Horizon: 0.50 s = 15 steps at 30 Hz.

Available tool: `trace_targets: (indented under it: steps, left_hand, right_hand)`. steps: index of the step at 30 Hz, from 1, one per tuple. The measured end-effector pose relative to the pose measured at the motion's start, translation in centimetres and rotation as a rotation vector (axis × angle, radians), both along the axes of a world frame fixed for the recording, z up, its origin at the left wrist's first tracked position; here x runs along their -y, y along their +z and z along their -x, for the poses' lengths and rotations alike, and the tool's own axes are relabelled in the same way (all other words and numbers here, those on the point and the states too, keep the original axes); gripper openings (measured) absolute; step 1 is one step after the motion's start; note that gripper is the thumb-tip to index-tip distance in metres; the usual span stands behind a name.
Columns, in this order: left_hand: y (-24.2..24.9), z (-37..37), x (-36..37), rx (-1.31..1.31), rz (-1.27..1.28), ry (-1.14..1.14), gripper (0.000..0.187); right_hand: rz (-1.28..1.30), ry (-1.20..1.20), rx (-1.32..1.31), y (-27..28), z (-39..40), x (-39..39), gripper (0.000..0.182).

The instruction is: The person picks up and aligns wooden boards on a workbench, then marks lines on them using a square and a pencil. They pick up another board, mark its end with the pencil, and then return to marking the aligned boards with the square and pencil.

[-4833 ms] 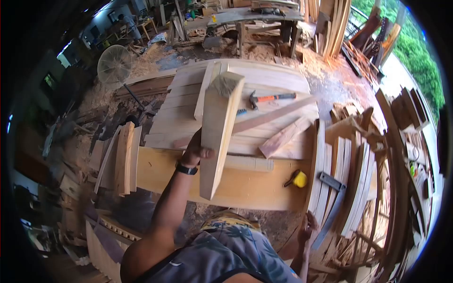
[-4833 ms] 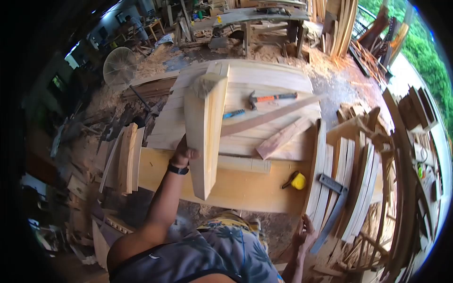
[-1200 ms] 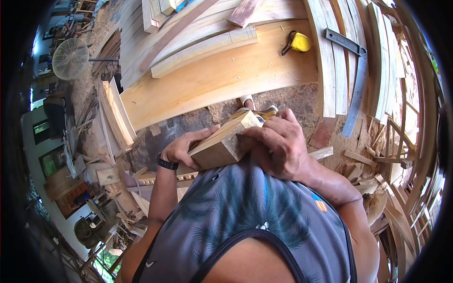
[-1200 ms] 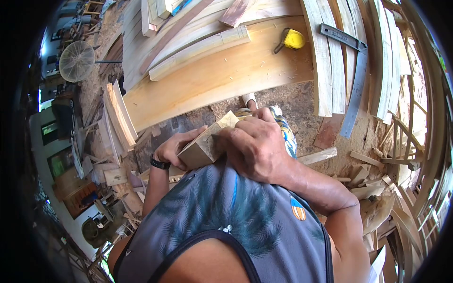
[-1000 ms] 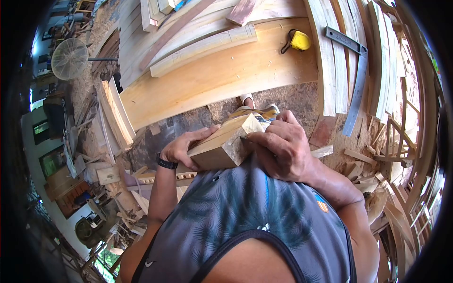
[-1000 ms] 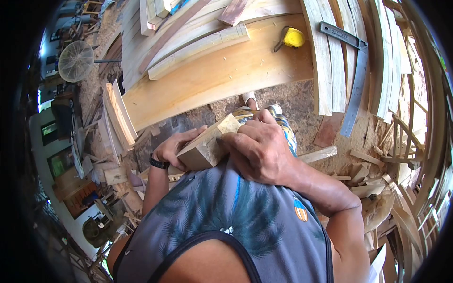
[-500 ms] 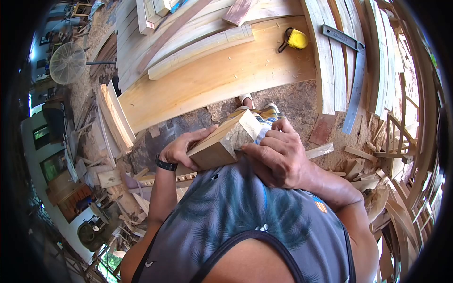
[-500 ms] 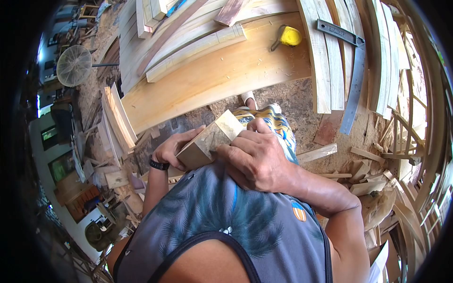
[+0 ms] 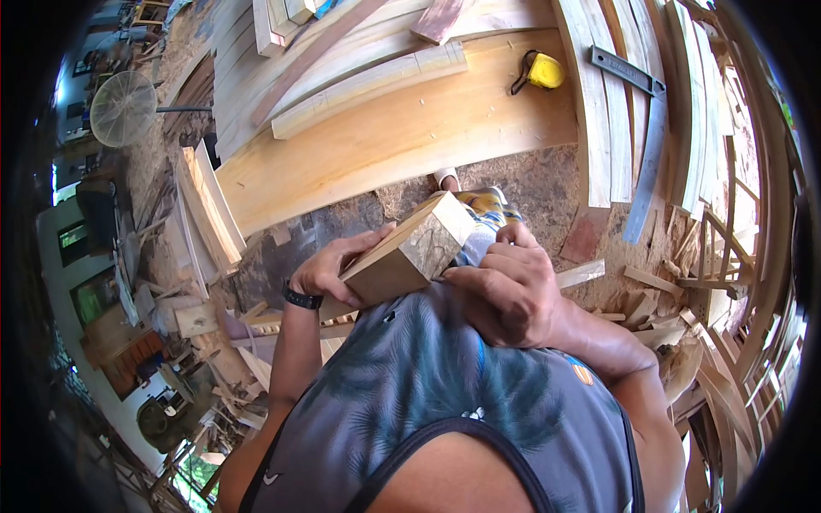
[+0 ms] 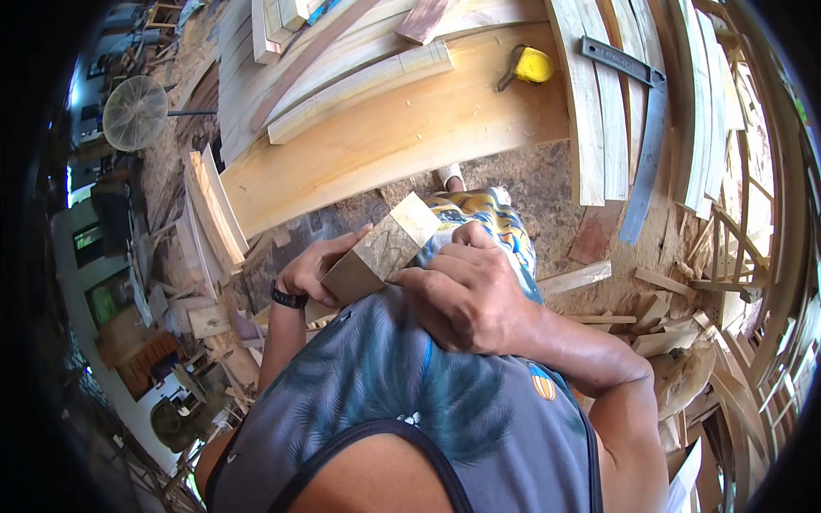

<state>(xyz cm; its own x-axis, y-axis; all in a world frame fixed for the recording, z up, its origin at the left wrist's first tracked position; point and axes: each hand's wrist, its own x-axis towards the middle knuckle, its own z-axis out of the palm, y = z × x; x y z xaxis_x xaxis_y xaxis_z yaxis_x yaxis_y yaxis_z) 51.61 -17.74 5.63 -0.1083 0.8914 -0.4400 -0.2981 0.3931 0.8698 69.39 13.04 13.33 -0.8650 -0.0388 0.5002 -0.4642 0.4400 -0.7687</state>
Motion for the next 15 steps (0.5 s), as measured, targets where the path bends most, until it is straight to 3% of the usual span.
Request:
trace_targets:
  steps: [2,7,8,9,10,11,12,13,15]
  left_hand:
    - [0.4,-0.4,0.0,0.136,0.032,0.083,0.123]
    - [-0.2,1.1,4.5,0.010,-0.023,0.336,0.117]
    - [0.3,0.4,5.4,0.017,-0.169,0.672,0.094]
    - [-3.6,2.6,10.9,-0.095,-0.151,0.878,0.079]
    - [-1.3,3.3,8.8,-0.065,-0.436,0.972,0.063]
    - [-2.6,6.0,11.4,-0.006,-0.611,1.033,0.060]
    - [0.4,7.4,9.9,-0.360,-0.251,1.332,0.078]
    - [2.8,8.2,7.6,-0.358,-0.340,1.482,0.079]
    - [5.0,8.8,4.8,-0.333,-0.403,1.551,0.079]
  right_hand:
    - [-0.016,-0.121,-0.012,-0.5,-0.1,-0.3,0.032]
    - [0.039,-0.356,0.112,-0.7,-0.1,-1.6,0.023]
    - [0.028,-0.398,0.170,-0.7,-0.2,-2.1,0.022]
    - [0.084,-0.446,0.228,-0.7,-0.2,-2.3,0.021]
    - [0.138,-0.488,0.283,-0.8,-0.1,-2.7,0.020]
    - [0.217,-0.515,0.333,-1.3,-0.2,-3.0,0.018]
    - [0.248,-0.534,0.393,-1.3,-0.1,-3.3,0.018]
    - [0.258,-0.542,0.385,-1.5,0.2,-3.4,0.018]
    - [0.233,-0.523,0.344,-1.1,0.9,-3.6,0.019]
